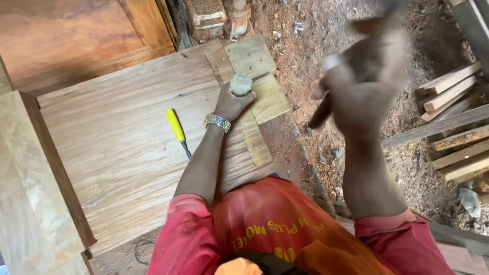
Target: The person uses a chisel and hammer to carve a curved edge on a wooden board. They repeatedly position the chisel along the marked line and strike it with the hammer to remove wood shavings, gradually shaping the edge.
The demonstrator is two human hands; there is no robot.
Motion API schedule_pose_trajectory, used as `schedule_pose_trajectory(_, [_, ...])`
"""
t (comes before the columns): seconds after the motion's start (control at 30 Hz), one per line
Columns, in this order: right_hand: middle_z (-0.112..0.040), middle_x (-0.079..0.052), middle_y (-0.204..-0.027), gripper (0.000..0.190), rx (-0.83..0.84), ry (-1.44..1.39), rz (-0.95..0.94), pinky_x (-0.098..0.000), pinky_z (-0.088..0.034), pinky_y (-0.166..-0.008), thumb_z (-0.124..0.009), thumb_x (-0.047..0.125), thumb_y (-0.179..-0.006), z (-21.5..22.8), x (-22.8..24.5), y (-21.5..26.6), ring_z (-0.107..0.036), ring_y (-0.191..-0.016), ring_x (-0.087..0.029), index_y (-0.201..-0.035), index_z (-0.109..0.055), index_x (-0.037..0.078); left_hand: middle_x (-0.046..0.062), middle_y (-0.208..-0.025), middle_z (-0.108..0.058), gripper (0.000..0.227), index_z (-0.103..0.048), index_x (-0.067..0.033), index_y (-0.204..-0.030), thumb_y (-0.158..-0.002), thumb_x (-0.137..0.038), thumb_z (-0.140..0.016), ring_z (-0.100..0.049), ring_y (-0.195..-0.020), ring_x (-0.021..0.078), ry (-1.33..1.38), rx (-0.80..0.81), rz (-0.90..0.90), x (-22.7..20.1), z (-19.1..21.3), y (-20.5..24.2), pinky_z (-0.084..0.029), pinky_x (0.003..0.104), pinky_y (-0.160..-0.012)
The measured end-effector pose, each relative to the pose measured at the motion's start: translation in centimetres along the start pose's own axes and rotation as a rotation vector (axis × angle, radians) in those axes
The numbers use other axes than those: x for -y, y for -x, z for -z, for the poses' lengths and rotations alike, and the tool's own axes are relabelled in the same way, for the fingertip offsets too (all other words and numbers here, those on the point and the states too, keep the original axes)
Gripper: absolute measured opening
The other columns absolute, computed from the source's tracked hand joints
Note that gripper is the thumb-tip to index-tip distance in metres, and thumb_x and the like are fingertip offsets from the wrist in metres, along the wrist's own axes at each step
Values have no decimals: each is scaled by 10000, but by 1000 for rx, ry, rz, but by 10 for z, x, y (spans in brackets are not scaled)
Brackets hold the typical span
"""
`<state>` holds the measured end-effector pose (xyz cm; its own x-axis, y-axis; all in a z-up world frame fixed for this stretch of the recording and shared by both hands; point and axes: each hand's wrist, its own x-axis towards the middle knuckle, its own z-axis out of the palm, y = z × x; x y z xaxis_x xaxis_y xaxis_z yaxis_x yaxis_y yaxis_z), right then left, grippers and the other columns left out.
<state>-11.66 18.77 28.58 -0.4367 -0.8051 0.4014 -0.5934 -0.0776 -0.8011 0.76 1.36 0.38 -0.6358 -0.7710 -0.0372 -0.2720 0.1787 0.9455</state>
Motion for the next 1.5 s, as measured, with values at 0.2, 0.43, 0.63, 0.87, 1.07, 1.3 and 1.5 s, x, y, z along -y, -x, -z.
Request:
schedule_pose_trajectory(0.2, [-590, -29, -768, 445, 238, -28, 104, -279, -464, -389, -442, 36, -1068, -41, -46, 10, -509, -489, -149, -1503, -368, 93, 126, -1141, -745, 492, -713, -64, -1174, -802, -358, -842, -701, -1059, 242, 9, -40, -115, -12, 5, 3, -547, 401, -969])
schedule_pose_trajectory(0.43, [-575, -102, -632, 299, 643, 420, -535, -333, -438, -290, -458, 103, -985, -45, -55, 29, -511, -375, -176, -1266, -471, 0, 105, -1132, -756, 520, -681, -61, -1199, -777, -322, -834, -718, -1021, 207, 237, -2, -67, -12, 4, 4, -591, 370, -934])
schedule_pose_trajectory(0.63, [-615, -103, -815, 80, -55, -80, 135, -301, -573, -562, -615, 68, -1067, 8, -1, -9, -662, -616, -150, -1077, -558, 13, 104, -1144, -750, 544, -695, -63, -1173, -773, -396, -856, -730, -1030, 209, 59, -1, 10, 12, -7, 4, -576, 357, -964])
schedule_pose_trajectory(0.87, [-620, -122, -842, 191, 71, 594, 292, -279, -496, -487, -393, 108, -1149, -54, -130, 47, -601, -652, -204, -1049, -549, 64, 113, -1137, -754, 535, -702, -65, -1189, -807, -408, -851, -719, -1045, 229, -38, -10, -116, 25, -9, 3, -549, 384, -982])
schedule_pose_trajectory(1.07, [-592, -110, -629, 465, 620, 585, -337, -332, -464, -421, -689, 222, -898, -46, -68, 37, -517, -447, -173, -1272, -509, 12, 95, -1148, -768, 468, -708, -68, -1191, -812, -304, -849, -731, -1045, 209, 316, 16, -161, 4, -5, 7, -596, 355, -945])
schedule_pose_trajectory(1.3, [-583, -116, -816, 254, -124, 302, 318, -307, -447, -466, -660, 82, -982, -52, -126, 56, -561, -587, -183, -1146, -485, -1, 106, -1114, -754, 484, -685, -62, -1181, -794, -288, -868, -730, -1005, 205, 35, 4, -49, 19, -6, 5, -581, 348, -941])
schedule_pose_trajectory(1.5, [-657, -151, -714, 496, 682, 552, -494, -320, -494, -372, -594, 100, -953, -55, -89, 45, -616, -480, -223, -1374, -383, -59, 104, -1157, -756, 493, -701, -76, -1198, -801, -318, -864, -719, -1061, 205, 194, 34, -111, 14, -7, -2, -571, 352, -975])
